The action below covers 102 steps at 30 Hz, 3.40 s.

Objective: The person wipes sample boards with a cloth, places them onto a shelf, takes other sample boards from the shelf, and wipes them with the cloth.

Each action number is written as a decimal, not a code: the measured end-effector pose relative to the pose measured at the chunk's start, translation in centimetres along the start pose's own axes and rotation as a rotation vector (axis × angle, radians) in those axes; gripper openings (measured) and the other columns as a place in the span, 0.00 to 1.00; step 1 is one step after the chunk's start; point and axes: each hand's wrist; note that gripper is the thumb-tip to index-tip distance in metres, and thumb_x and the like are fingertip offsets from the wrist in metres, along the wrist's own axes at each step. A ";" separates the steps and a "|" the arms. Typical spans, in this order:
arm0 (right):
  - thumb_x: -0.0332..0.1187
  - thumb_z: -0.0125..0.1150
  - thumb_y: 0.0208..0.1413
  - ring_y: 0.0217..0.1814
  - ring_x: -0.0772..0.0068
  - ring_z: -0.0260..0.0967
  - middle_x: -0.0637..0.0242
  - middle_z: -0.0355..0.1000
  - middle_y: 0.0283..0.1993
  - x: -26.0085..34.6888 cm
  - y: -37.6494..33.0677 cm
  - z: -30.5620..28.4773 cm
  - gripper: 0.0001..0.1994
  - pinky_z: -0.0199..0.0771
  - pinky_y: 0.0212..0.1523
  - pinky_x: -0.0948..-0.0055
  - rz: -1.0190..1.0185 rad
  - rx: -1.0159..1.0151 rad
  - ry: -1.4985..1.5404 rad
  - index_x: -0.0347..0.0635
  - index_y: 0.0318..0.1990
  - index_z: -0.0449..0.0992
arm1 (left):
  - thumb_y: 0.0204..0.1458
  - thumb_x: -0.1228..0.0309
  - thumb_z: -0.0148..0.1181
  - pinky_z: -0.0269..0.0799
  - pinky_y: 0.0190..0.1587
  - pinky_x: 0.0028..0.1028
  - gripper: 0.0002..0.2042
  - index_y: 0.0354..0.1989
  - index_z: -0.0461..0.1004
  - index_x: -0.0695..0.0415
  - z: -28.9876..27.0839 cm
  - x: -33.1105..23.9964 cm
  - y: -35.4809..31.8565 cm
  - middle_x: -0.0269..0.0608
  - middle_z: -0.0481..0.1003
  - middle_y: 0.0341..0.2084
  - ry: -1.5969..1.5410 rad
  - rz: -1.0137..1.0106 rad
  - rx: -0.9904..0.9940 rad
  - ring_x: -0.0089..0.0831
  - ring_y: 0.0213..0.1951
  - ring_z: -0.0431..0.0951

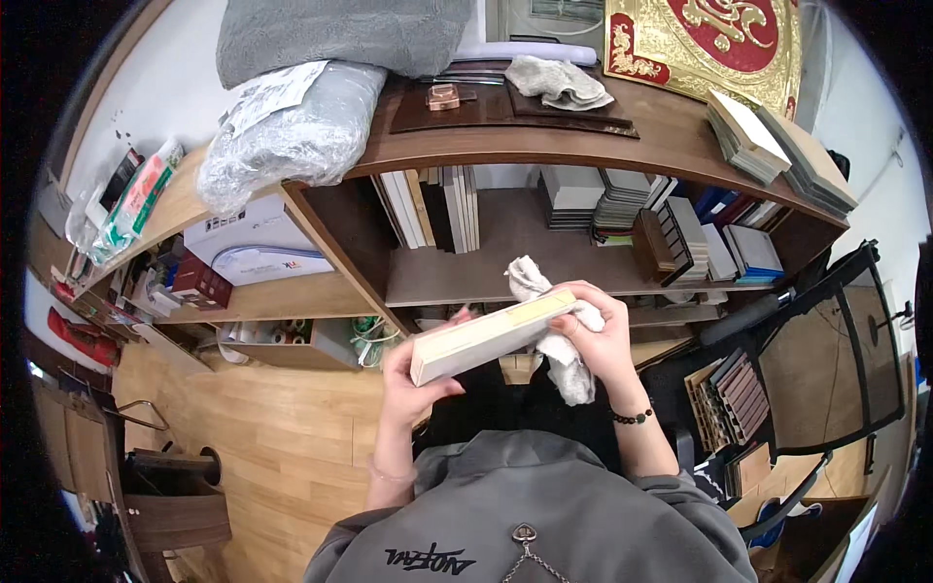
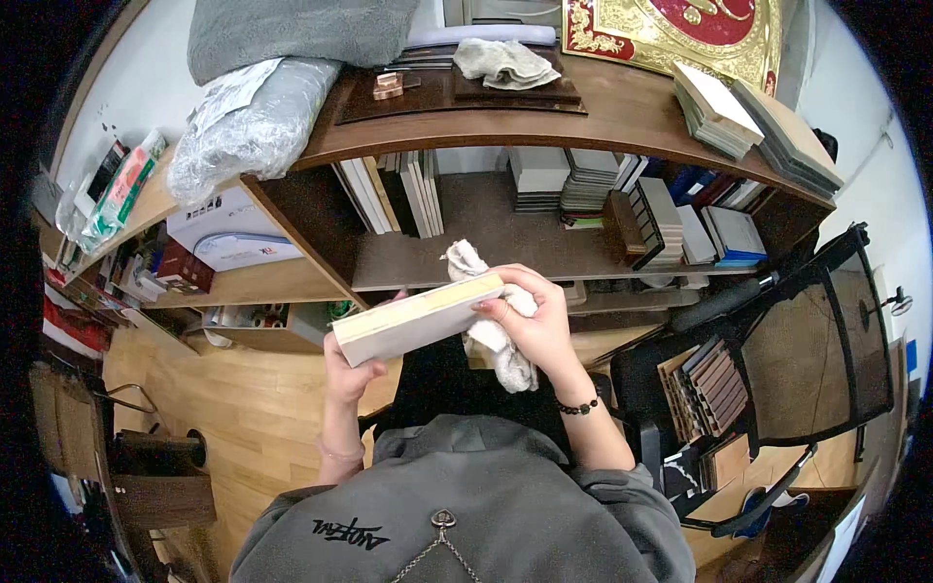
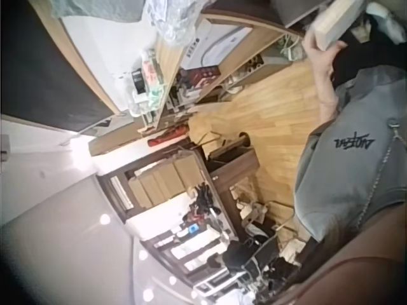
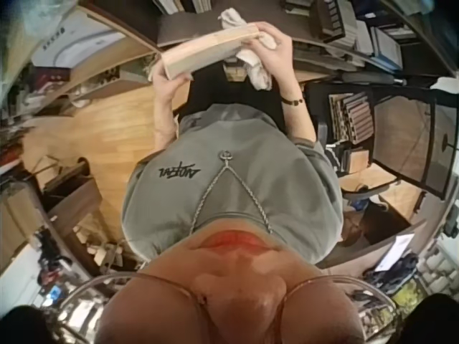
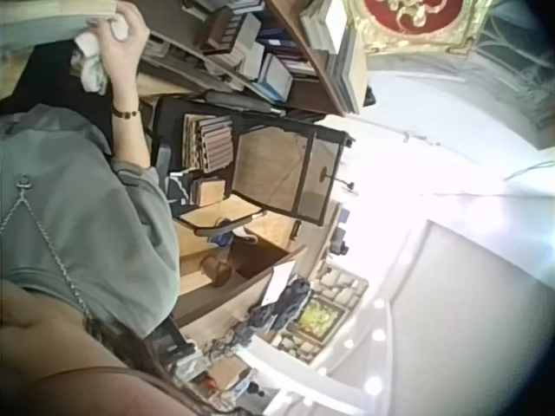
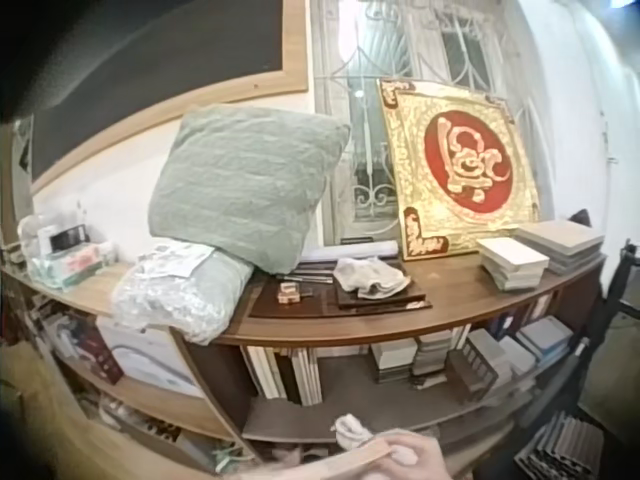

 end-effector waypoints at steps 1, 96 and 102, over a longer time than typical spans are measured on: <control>0.22 0.65 0.41 0.42 0.75 0.69 0.62 0.73 0.40 0.2 0.2 0.4 0.15 0.69 0.43 0.77 0.103 -0.043 0.010 0.34 0.40 0.75 | 0.38 0.79 0.68 0.72 0.45 0.29 0.26 0.50 0.70 0.66 -0.2 0.3 -0.4 0.47 0.77 0.39 -0.035 -0.043 -0.031 0.35 0.41 0.77; 0.35 0.64 0.44 0.20 0.68 0.69 0.50 0.73 0.37 -27.4 -29.8 -40.8 0.32 0.73 0.21 0.72 0.688 -0.324 1.001 0.28 0.55 0.58 | 0.37 0.59 0.70 0.61 0.56 0.40 0.35 0.52 0.66 0.69 14.0 -10.1 5.1 0.56 0.67 0.51 -0.888 0.939 0.512 0.42 0.57 0.65; 0.35 0.64 0.45 0.23 0.66 0.70 0.50 0.72 0.38 -29.6 -16.8 -36.8 0.32 0.73 0.23 0.71 0.555 -0.203 1.005 0.29 0.56 0.58 | 0.37 0.57 0.70 0.61 0.57 0.41 0.37 0.53 0.64 0.68 14.0 -10.6 6.7 0.56 0.66 0.52 -0.755 1.030 0.650 0.43 0.57 0.65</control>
Point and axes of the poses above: each hand's wrist, its own y-axis towards the middle knuckle, its own z-axis out of the palm, x = y × z
